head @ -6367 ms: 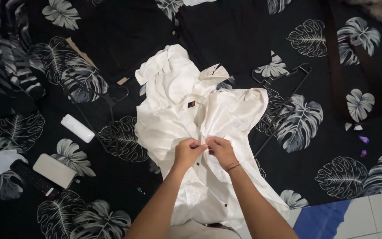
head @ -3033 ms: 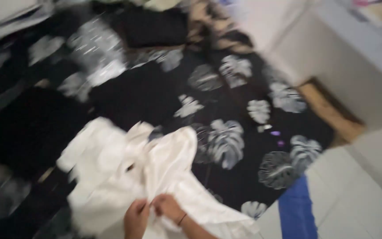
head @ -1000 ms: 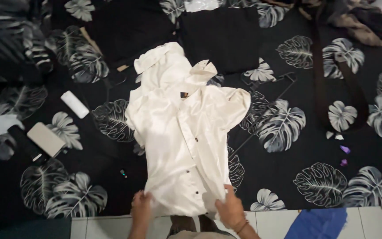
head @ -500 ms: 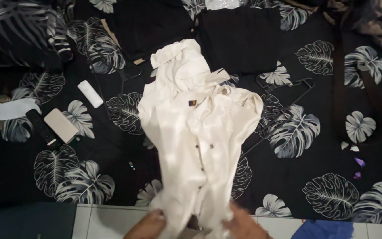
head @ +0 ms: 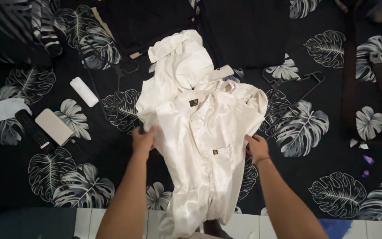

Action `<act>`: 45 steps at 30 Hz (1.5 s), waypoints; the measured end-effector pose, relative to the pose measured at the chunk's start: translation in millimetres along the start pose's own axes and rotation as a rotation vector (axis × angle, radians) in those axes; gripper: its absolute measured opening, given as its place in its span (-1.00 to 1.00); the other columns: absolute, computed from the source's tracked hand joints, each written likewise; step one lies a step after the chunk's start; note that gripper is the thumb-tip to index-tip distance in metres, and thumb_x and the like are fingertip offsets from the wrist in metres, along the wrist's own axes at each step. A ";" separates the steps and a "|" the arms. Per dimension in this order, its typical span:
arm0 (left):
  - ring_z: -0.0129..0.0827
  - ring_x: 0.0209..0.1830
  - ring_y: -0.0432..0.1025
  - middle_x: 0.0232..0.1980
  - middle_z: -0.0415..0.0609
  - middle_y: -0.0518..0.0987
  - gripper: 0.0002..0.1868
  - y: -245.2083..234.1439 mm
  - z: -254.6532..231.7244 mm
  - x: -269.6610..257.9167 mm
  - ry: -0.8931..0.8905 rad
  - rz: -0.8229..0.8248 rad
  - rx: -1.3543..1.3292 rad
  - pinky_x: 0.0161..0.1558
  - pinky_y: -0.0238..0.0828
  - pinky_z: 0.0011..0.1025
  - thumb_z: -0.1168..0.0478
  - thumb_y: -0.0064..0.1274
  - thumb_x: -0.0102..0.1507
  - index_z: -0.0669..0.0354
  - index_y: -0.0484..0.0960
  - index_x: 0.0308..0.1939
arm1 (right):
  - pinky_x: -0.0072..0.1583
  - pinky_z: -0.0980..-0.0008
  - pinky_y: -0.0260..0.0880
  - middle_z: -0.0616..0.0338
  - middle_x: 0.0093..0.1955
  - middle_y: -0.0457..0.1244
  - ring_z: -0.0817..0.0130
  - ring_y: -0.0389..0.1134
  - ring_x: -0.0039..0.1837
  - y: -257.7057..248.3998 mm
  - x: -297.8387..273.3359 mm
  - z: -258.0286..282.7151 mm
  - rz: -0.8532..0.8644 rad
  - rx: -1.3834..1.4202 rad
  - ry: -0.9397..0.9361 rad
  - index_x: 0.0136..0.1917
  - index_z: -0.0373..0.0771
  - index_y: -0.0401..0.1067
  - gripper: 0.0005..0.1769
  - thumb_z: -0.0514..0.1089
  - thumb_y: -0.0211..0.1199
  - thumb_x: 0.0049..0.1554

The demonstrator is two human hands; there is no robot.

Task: Buttoning a white long-sleeve shirt and hanging it on a hanger inside a wardrobe.

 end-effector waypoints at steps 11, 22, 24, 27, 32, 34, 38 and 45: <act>-0.32 -0.47 0.57 -0.34 0.01 0.63 -0.84 -50.5 -35.9 38.6 0.124 0.199 0.071 -0.49 0.59 -0.26 0.22 -0.01 0.36 0.28 0.46 -0.14 | 0.11 0.09 0.48 0.11 -0.07 0.38 0.16 0.42 0.03 -67.6 16.5 17.2 -0.061 -0.353 -0.200 0.03 -0.26 0.48 -0.72 -0.07 0.34 0.11; -0.06 -0.01 0.54 0.08 0.12 0.59 -0.54 8.9 -54.8 -1.2 0.551 -0.079 0.494 0.07 0.47 -0.21 0.33 0.03 0.19 0.17 0.54 0.20 | 0.27 0.03 0.25 0.26 0.15 0.32 0.17 0.27 0.34 -100.4 -88.1 18.1 -0.252 -1.573 -0.538 0.07 0.12 0.54 -0.71 0.15 0.36 0.09; 0.01 0.05 0.47 0.07 0.17 0.54 -0.56 28.8 -67.7 -26.6 0.693 -0.098 0.551 0.11 0.40 -0.17 0.36 0.05 0.17 0.22 0.54 0.15 | 0.29 0.06 0.25 0.27 0.19 0.28 0.17 0.25 0.36 -116.7 -97.9 20.2 -0.212 -1.580 -0.544 0.07 0.16 0.54 -0.69 0.15 0.39 0.04; 0.04 0.16 0.37 0.07 0.16 0.49 -0.58 55.0 -93.9 -58.4 0.919 -0.103 0.640 0.21 0.31 -0.13 0.43 0.04 0.13 0.22 0.56 0.09 | 0.33 0.04 0.23 0.18 0.30 0.19 0.08 0.18 0.40 -127.5 -101.7 42.5 -0.177 -1.472 -0.656 0.15 0.15 0.46 -0.46 0.12 0.44 -0.12; 0.08 0.20 0.32 0.15 0.18 0.44 -0.57 77.6 -113.3 -84.5 0.995 -0.155 0.625 0.20 0.27 -0.11 0.47 0.02 0.13 0.17 0.60 0.08 | 0.36 -0.22 0.13 -0.11 0.43 0.08 -0.15 0.09 0.44 -154.7 -69.9 47.3 -0.272 -1.199 -0.726 0.52 -0.08 0.14 0.18 0.04 0.50 -0.34; 0.03 0.21 0.30 0.16 0.14 0.41 -0.50 78.9 -107.8 -77.5 0.761 -0.074 0.641 0.22 0.28 -0.17 0.48 -0.01 0.10 -0.04 0.67 0.05 | 0.35 -0.28 0.12 -0.01 0.41 0.12 -0.07 0.12 0.46 -155.6 -56.2 32.2 -0.222 -1.346 -0.422 0.57 0.02 0.09 0.10 0.05 0.50 -0.18; 0.09 0.28 0.25 0.22 0.16 0.42 -0.80 89.8 -126.2 -94.6 1.156 -0.018 1.010 0.26 0.12 -0.01 0.32 0.17 0.10 -0.03 0.72 -0.21 | 0.33 -0.22 0.22 0.03 0.37 0.20 -0.05 0.20 0.41 -137.5 -73.4 12.1 -0.239 -1.416 -0.283 0.49 0.09 0.23 -0.18 0.10 0.42 0.01; -0.20 0.08 0.46 -0.14 -0.10 0.61 -0.91 111.8 -137.7 -111.7 1.013 0.353 1.116 0.35 0.05 -0.02 0.25 0.17 0.16 -0.08 0.67 -0.27 | 0.10 0.18 0.43 0.04 -0.04 0.37 0.10 0.40 0.02 17.3 -140.5 52.6 -0.038 -0.776 -0.803 0.01 -0.21 0.50 -0.69 -0.18 0.40 -0.03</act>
Point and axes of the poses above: each hand's wrist, its own x-axis towards the middle knuckle, its own y-axis out of the palm, z = x × y, the point moved 6 cm from there along x, towards the middle knuckle
